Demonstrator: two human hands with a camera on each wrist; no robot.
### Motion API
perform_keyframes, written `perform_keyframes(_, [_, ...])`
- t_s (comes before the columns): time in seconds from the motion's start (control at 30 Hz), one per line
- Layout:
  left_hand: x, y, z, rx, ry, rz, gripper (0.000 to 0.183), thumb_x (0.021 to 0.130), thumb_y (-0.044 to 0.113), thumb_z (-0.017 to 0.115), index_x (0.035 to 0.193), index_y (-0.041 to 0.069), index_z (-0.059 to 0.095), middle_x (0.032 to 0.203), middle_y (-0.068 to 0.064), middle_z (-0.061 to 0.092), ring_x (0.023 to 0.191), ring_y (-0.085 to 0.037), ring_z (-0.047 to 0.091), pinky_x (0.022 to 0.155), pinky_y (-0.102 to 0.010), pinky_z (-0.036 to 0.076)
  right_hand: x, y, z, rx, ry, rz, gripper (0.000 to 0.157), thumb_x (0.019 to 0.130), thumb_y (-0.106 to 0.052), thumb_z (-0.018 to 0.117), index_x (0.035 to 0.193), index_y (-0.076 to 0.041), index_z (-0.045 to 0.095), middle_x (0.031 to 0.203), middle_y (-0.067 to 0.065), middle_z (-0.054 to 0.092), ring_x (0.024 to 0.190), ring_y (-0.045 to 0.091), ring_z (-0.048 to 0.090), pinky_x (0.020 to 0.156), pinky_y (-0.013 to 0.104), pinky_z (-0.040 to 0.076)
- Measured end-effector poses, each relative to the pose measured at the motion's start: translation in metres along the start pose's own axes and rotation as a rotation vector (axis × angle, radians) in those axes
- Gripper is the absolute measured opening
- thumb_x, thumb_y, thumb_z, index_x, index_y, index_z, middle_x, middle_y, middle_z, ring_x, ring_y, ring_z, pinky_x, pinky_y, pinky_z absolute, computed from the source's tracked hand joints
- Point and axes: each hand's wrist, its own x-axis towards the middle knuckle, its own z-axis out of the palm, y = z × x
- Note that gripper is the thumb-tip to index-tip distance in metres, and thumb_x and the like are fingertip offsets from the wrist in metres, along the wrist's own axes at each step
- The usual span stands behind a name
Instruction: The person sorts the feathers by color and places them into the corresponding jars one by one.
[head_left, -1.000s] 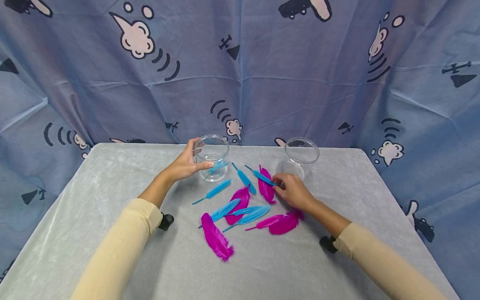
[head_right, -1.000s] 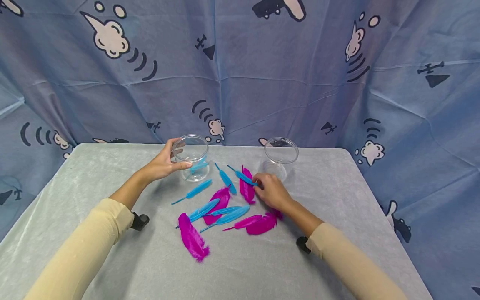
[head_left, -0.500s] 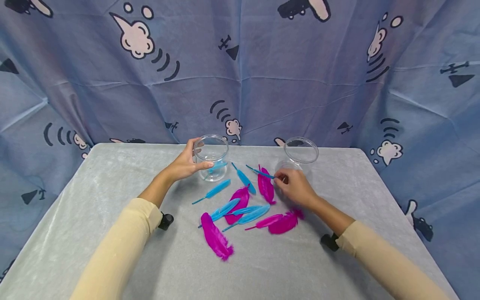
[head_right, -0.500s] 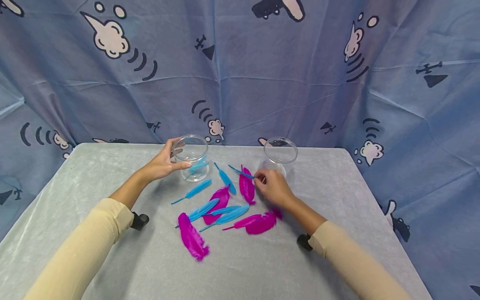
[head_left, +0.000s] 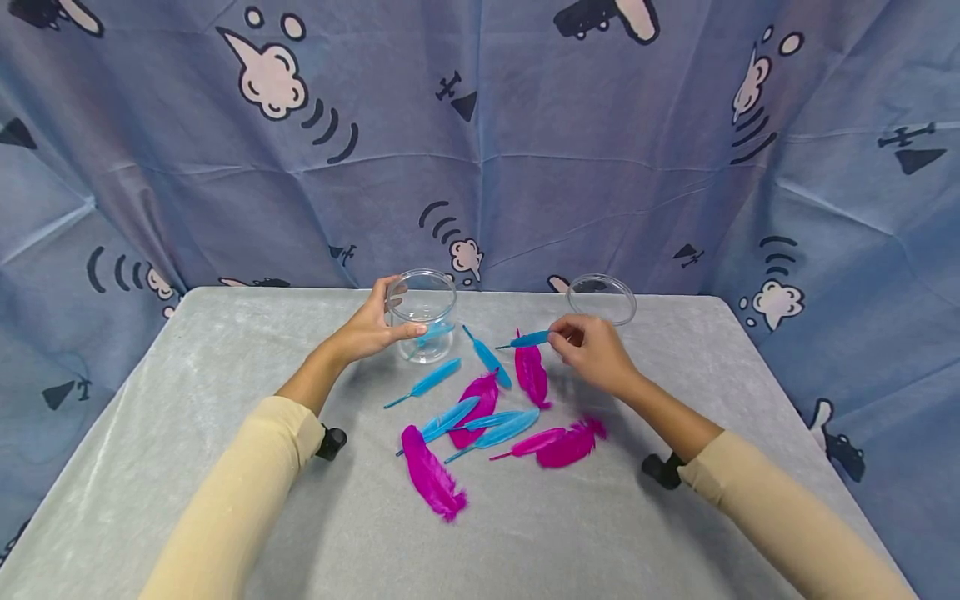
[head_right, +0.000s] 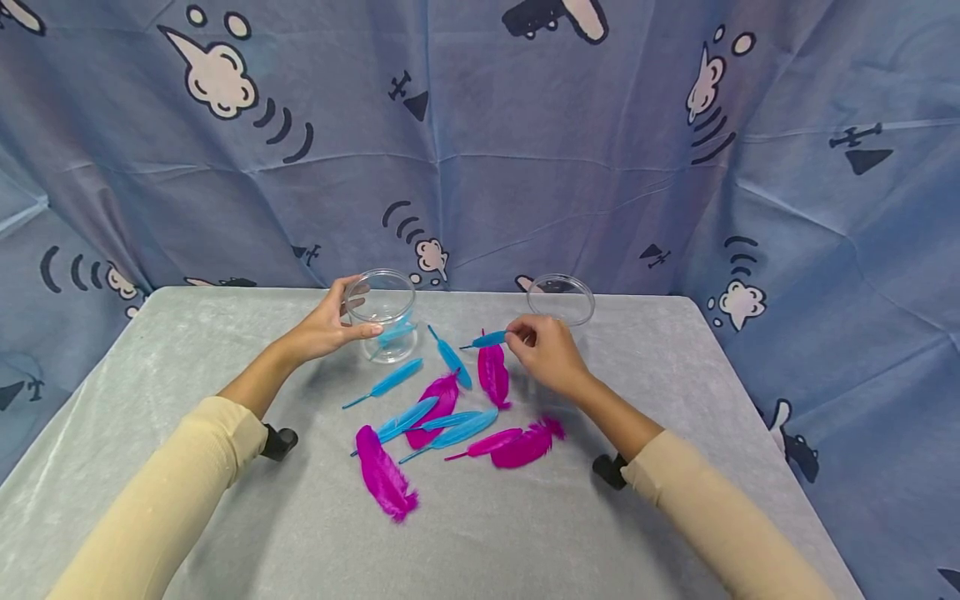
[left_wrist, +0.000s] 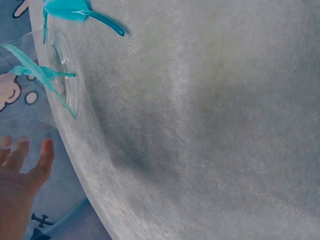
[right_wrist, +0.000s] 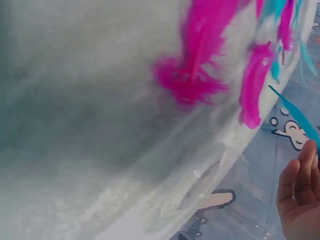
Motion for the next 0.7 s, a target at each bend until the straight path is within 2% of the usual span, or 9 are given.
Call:
perform_keyframes(0.17, [0.0, -0.001, 0.0, 0.002, -0.002, -0.001, 0.097, 0.091, 0.029, 0.074, 0.157, 0.008, 0.005, 0.161, -0.018, 0.02, 0.149, -0.038, 0.019, 0.115, -0.058, 0.026, 0.003, -0.008, -0.005, 0.048, 0.0, 0.015, 0.009, 0.093, -0.005, 0.068, 0.096, 0.002, 0.072, 0.073, 0.007, 0.064, 0.059, 0.02, 0.06, 0.054, 0.025, 0.048])
perform_keyframes(0.4, [0.0, -0.001, 0.0, 0.007, 0.006, -0.003, 0.098, 0.09, 0.029, 0.074, 0.157, 0.009, 0.006, 0.161, -0.018, 0.02, 0.149, -0.038, 0.019, 0.115, -0.058, 0.026, 0.009, -0.018, -0.013, 0.093, 0.018, -0.007, 0.009, 0.094, -0.006, 0.068, 0.097, 0.001, 0.072, 0.074, 0.007, 0.064, 0.06, 0.026, 0.061, 0.052, 0.024, 0.047])
perform_keyframes(0.7, [0.0, -0.001, 0.0, 0.005, 0.001, -0.003, 0.098, 0.091, 0.03, 0.073, 0.157, 0.008, 0.004, 0.162, -0.018, 0.02, 0.149, -0.038, 0.019, 0.115, -0.059, 0.026, 0.023, -0.034, -0.02, 0.154, 0.032, -0.015, 0.014, 0.095, -0.009, 0.068, 0.099, 0.003, 0.072, 0.079, 0.012, 0.067, 0.062, 0.026, 0.062, 0.057, 0.023, 0.05])
